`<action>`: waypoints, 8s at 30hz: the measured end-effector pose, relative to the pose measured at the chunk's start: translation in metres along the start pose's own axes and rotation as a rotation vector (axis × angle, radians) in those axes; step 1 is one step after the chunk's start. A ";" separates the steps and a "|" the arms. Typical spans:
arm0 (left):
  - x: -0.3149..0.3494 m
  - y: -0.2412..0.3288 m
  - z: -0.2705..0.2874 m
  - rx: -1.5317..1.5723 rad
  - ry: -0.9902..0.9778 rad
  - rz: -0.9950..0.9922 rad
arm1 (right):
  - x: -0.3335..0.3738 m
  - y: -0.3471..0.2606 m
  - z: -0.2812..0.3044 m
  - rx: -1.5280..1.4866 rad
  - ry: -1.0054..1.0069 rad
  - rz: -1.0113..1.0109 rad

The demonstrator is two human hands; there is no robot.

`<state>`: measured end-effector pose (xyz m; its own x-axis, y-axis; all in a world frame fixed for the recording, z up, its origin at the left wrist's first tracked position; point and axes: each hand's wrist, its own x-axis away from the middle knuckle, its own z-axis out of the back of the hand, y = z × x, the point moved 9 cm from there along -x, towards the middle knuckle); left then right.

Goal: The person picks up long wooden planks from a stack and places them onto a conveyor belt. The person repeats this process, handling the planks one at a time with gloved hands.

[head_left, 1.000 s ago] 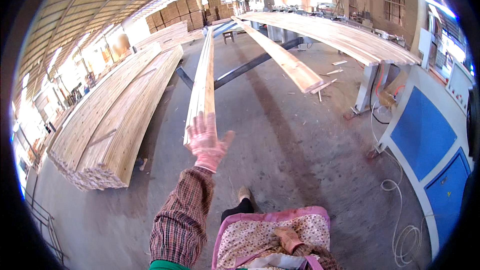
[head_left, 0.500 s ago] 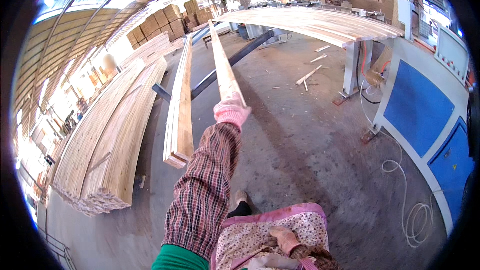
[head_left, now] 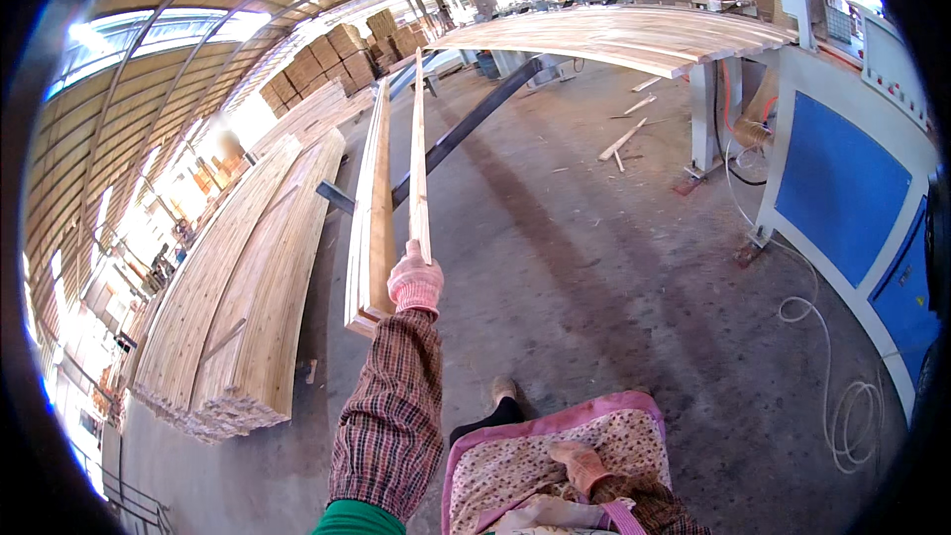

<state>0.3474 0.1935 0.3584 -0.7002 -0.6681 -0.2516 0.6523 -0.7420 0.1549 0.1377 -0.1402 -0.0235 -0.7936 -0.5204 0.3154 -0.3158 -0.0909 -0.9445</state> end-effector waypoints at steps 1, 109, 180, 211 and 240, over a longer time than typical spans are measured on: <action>0.002 -0.010 0.000 0.073 -0.009 0.051 | 0.000 0.003 0.001 -0.005 0.003 -0.028; 0.049 -0.035 0.043 -0.717 -0.209 -0.578 | -0.004 -0.004 -0.003 0.606 -0.038 0.448; 0.032 -0.059 0.054 -0.041 0.242 -0.350 | -0.047 0.099 0.003 0.500 -0.189 0.176; -0.053 0.023 -0.021 -0.264 -0.160 -0.090 | -0.003 -0.003 0.004 0.118 -0.008 0.158; -0.008 0.039 0.004 -0.194 -0.090 -0.157 | 0.001 0.024 0.007 -0.150 0.014 -0.049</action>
<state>0.3774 0.1700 0.3703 -0.8145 -0.5545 -0.1705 0.5711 -0.8181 -0.0672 0.1331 -0.1490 -0.0460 -0.7823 -0.5061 0.3632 -0.4275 0.0121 -0.9040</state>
